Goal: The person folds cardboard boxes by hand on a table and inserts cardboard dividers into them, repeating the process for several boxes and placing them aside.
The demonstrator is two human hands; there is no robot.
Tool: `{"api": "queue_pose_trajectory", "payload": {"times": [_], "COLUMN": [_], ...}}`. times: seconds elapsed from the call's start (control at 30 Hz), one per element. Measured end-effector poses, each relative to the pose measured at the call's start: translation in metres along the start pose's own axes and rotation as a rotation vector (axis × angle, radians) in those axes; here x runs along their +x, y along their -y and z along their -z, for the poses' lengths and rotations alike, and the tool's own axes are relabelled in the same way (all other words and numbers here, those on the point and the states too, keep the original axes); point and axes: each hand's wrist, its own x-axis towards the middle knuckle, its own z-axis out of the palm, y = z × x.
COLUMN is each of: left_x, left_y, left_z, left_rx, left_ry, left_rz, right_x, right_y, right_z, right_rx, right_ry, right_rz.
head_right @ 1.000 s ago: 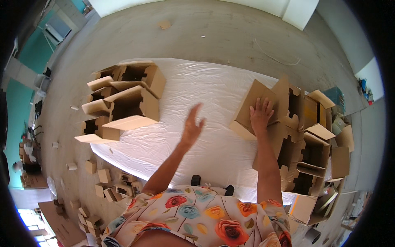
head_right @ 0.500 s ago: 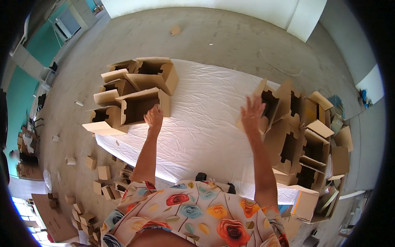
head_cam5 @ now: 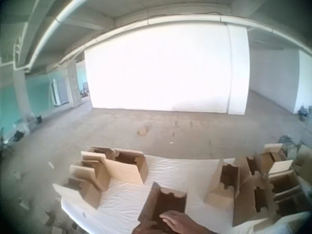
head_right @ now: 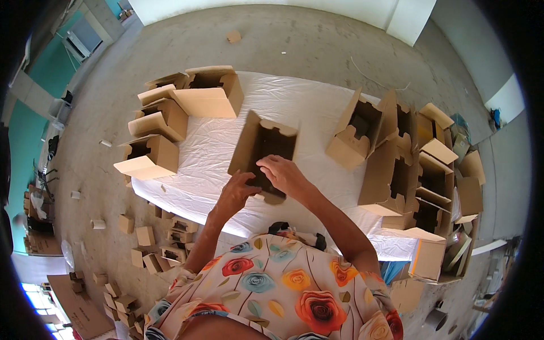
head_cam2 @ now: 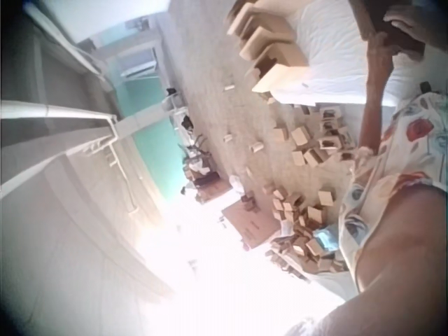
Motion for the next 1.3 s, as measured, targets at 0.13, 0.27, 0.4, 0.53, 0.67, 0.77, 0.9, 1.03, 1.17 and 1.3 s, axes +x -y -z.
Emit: {"api": "queue_pose_trajectory", "payload": {"times": [0.13, 0.27, 0.4, 0.53, 0.67, 0.77, 0.9, 1.03, 1.17, 1.3], "left_x": [-0.027, -0.035, -0.044, -0.034, -0.023, -0.015, -0.029, -0.036, -0.036, 0.001], "left_y": [0.018, 0.023, 0.03, 0.007, -0.005, -0.01, 0.008, 0.026, 0.048, 0.109], "left_z": [0.0, 0.007, 0.004, -0.011, -0.031, -0.033, -0.048, -0.051, -0.047, -0.034], "left_rx": [0.007, -0.146, -0.196, -0.032, 0.159, 0.212, 0.158, 0.026, -0.032, -0.142], "left_ry": [0.144, 0.222, 0.249, 0.118, 0.09, 0.204, 0.174, 0.09, -0.001, -0.287], "left_rz": [0.01, 0.165, 0.231, 0.42, 0.615, 0.743, 0.736, 0.661, 0.523, 0.345], "right_x": [-0.006, -0.009, 0.003, 0.026, 0.047, 0.047, 0.05, 0.032, 0.004, -0.05], "right_y": [-0.011, -0.054, -0.076, -0.08, -0.081, -0.094, -0.113, -0.171, -0.183, -0.178], "right_z": [-0.006, -0.014, -0.008, -0.006, 0.004, 0.005, 0.004, -0.001, 0.002, 0.002], "right_rx": [-0.269, -0.445, -0.619, -0.641, -0.668, -0.932, -1.145, -0.644, -0.546, -0.504], "right_ry": [0.299, 0.133, 0.212, 0.166, 0.108, 0.083, 0.287, 0.311, 0.166, -0.008], "right_rz": [-0.265, -0.231, -0.292, -0.428, -0.595, -0.544, -0.555, -0.653, -0.675, -0.689]}}
